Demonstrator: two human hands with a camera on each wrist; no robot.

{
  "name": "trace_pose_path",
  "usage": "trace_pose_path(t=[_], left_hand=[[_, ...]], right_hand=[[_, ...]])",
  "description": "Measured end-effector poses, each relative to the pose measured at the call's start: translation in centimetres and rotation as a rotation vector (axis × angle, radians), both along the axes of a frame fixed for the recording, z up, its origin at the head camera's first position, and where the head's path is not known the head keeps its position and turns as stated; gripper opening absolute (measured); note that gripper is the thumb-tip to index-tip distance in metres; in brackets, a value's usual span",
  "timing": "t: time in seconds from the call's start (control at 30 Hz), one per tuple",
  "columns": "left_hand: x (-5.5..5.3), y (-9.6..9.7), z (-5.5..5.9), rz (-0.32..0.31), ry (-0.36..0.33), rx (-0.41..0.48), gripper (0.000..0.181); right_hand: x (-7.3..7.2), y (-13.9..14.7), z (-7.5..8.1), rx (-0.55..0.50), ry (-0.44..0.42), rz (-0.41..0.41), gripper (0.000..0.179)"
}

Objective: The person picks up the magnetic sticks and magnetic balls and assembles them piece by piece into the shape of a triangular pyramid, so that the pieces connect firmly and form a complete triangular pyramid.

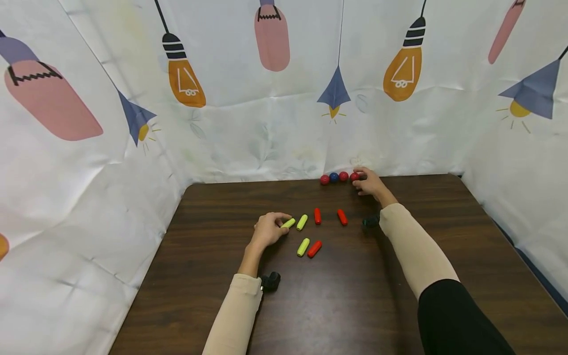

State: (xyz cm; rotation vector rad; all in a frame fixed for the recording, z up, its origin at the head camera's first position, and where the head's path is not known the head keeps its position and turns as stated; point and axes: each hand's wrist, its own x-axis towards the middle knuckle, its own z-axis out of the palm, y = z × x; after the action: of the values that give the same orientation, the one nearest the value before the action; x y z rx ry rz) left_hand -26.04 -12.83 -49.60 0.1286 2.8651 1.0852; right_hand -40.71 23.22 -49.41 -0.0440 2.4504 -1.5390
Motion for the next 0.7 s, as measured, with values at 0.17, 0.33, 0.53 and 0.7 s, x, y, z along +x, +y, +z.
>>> trace_pose_path(t=[0.17,0.33,0.53,0.7], left_hand=[[0.1,-0.2,-0.1,-0.01,0.008,0.008,0.033],[0.3,-0.5,0.0,-0.025,-0.003,0.036,0.032],[0.3,-1.0,-0.1,-0.032,0.006,0.038,0.031],[0.4,-1.2,-0.1,-0.037,0.008,0.048,0.031]], right_hand=[[0.7,0.6,0.1,-0.011,0.002,-0.024,0.048],[1.2,1.0,0.2,0.002,-0.007,-0.013,0.044],[2.2,1.4,0.0,0.059,0.009,0.062,0.04],[3.5,1.7,-0.5,0.054,0.033,0.1,0.039]])
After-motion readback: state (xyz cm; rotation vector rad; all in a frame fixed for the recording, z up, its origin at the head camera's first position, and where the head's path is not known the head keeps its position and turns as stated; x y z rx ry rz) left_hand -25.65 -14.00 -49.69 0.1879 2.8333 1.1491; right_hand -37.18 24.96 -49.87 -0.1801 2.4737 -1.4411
